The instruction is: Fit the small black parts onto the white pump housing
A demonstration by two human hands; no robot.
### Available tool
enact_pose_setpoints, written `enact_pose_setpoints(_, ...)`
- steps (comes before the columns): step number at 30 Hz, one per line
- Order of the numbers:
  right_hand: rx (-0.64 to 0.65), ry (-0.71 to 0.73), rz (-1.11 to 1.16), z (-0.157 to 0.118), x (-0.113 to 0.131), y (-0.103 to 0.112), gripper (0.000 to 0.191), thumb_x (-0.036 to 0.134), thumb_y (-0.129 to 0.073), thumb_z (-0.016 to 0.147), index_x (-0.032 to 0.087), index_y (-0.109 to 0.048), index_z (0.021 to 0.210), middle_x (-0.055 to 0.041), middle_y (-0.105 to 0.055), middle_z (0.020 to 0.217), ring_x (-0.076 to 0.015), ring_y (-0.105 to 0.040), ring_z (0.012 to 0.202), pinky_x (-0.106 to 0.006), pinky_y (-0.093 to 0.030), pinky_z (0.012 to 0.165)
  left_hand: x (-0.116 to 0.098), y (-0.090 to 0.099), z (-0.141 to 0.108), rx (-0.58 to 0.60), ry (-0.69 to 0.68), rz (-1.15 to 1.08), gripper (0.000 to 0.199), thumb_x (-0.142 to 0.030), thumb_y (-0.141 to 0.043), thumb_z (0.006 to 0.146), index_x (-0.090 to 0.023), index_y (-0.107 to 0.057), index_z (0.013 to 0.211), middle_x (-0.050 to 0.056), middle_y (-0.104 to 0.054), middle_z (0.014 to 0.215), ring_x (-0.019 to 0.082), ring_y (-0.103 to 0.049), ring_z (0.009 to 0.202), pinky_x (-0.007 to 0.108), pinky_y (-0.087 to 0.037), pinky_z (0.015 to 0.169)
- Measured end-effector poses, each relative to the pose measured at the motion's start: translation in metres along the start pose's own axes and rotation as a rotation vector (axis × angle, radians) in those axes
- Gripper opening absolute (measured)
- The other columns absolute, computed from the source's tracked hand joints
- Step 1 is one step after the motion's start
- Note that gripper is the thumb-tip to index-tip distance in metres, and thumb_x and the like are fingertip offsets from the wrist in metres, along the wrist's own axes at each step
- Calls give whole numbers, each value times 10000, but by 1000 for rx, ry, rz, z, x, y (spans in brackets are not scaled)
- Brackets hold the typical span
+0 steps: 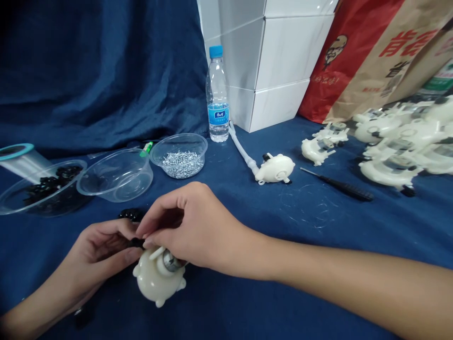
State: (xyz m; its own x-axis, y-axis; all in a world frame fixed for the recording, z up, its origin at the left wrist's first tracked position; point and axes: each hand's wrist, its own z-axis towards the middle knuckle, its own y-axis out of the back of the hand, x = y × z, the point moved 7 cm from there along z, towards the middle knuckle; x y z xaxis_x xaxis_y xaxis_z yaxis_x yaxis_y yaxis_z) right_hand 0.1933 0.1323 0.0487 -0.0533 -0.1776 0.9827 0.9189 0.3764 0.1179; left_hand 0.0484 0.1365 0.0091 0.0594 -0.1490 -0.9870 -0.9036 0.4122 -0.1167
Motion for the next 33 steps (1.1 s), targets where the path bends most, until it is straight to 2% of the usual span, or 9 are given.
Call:
enact_pose_setpoints(14,-20,-12,-71,-1,1,1,42,113,-767,765,148,-751,780,19,-736,734,-81,-683,676,-98,-533,601,4,0,2,86,12,-84,120,-124,-804,734,-234,-757,741,-40,-740,785,89,-705,658,159,-582,675)
enact_pose_setpoints(22,-10,-29,-90,-2,-1,0,30,146,-765,779,156,-749,802,21,-733,744,-89,-678,684,-118,-528,599,6,2,1,70,15,-70,104,-148,-824,722,-226,-756,737,-34,-743,802,90,-708,661,154,-584,679)
enact_pose_setpoints(28,1,-7,-134,-2,0,0,32,195,-762,802,166,-753,810,20,-726,771,-90,-668,706,-137,-524,626,4,0,2,50,23,-71,130,-183,-864,682,-216,-745,723,-38,-738,760,72,-703,672,109,-561,673)
enact_pose_setpoints(33,0,-16,-148,-1,0,0,33,205,-753,811,172,-752,817,18,-732,771,-100,-674,713,-151,-528,629,5,2,3,69,20,-72,121,-171,-850,701,-206,-736,723,-42,-738,763,69,-700,667,107,-560,668)
